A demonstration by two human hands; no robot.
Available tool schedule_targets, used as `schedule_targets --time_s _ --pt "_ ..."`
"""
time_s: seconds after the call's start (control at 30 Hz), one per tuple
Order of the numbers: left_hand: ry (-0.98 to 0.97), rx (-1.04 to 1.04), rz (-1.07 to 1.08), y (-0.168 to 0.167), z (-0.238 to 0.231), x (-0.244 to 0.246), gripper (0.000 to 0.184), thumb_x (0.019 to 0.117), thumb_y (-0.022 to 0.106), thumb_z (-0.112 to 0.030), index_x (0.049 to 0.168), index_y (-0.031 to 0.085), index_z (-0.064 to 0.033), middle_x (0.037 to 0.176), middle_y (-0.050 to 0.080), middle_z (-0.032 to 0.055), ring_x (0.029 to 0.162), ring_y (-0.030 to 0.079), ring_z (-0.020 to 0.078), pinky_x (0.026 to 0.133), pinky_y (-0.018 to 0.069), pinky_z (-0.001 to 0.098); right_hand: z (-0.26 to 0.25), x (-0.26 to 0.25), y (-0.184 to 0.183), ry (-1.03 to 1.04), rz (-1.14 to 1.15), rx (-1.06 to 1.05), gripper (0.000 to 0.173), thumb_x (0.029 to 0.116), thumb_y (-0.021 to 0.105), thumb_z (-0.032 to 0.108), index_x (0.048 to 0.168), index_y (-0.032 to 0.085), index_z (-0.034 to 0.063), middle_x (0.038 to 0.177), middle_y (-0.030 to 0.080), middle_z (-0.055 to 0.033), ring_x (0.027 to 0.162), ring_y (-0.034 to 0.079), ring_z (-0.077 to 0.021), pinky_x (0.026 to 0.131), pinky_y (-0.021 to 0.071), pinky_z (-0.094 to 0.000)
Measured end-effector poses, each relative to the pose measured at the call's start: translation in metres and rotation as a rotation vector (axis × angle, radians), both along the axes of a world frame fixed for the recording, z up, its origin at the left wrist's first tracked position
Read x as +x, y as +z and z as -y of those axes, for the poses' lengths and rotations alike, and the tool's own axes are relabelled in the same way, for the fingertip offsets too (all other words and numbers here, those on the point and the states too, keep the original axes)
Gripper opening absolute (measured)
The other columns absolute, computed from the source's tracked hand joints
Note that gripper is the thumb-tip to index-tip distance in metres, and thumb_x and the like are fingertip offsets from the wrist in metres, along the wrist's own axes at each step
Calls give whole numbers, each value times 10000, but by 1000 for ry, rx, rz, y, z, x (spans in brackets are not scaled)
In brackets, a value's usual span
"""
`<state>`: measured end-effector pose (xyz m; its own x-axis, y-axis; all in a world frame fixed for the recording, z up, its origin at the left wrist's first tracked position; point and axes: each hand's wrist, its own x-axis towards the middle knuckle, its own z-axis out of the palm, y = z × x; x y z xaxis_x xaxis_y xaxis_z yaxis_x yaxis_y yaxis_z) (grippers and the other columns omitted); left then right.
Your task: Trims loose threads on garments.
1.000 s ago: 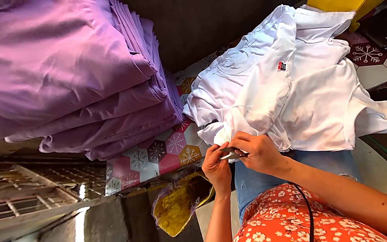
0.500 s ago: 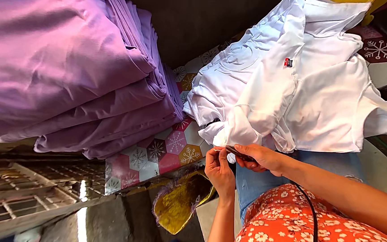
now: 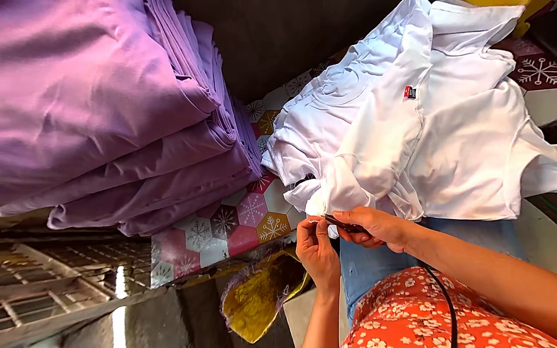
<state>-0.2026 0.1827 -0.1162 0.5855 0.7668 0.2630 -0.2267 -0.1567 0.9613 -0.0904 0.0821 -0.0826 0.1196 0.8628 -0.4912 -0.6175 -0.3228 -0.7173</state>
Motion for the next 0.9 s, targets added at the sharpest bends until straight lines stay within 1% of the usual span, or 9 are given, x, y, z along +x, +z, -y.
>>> schedule_targets --time_s 0.2,0.3,0.37,0.47,0.5,0.57,0.67,0.77,0.9 --pt "-1 -18 -5 -3 2 2 124 992 483 65 1020 565 -24 865 668 -70 820 691 17 816 606 231 -2 -8 2 -128 40 -37 464 1117 384 388 744 540 160 511 352 108 388 271 28 385 216 -142" --pt "88 -191 -1 -5 -8 -9 134 1060 347 -1 1077 466 -60 944 732 -17 862 750 118 832 632 316 10 -6 6 -198 35 19 458 1125 335 369 765 534 167 517 350 115 396 276 35 391 229 -132" --pt "212 -371 -65 -6 -21 -19 197 1112 239 -112 1079 430 -83 961 743 0 875 756 135 819 626 302 21 -4 10 -268 81 54 457 1127 288 347 807 555 161 534 363 123 403 281 45 390 233 -119" --pt "224 -455 -173 -6 -28 -24 500 1134 188 -259 906 594 -77 889 772 3 821 754 119 774 617 278 26 -6 6 -390 317 63 441 1124 298 293 858 616 143 552 377 147 427 293 56 414 249 -117" --pt "141 -418 -189 -3 -25 -22 532 1128 198 -262 900 639 -72 888 773 0 823 749 111 781 616 277 25 -6 2 -410 433 65 416 1115 329 282 885 643 135 572 382 154 454 310 58 445 271 -122" --pt "0 -371 -158 2 -15 -12 396 1093 310 -159 985 669 -32 889 752 -1 824 735 101 800 616 281 21 -9 -6 -410 629 84 358 1096 408 290 966 683 101 635 407 143 527 360 58 517 323 -127" --pt "45 -434 -28 13 0 6 203 1008 490 43 936 674 -5 816 747 20 753 737 99 764 630 273 14 -14 -11 -380 998 102 385 1069 483 391 1061 706 77 737 566 63 636 497 16 600 424 -181" --pt "40 -386 28 18 5 9 232 986 505 69 910 711 -5 808 753 12 758 733 79 771 623 250 12 -15 -19 -428 1452 86 479 1037 507 458 1071 739 40 820 698 -82 650 636 -173 551 501 -346" --pt "6 -361 58 18 9 8 234 976 522 70 904 729 -9 816 761 17 765 739 85 776 625 256 11 -14 -27 -497 1611 79 474 1010 559 459 1055 767 35 747 667 -89 572 593 -182 490 455 -326"
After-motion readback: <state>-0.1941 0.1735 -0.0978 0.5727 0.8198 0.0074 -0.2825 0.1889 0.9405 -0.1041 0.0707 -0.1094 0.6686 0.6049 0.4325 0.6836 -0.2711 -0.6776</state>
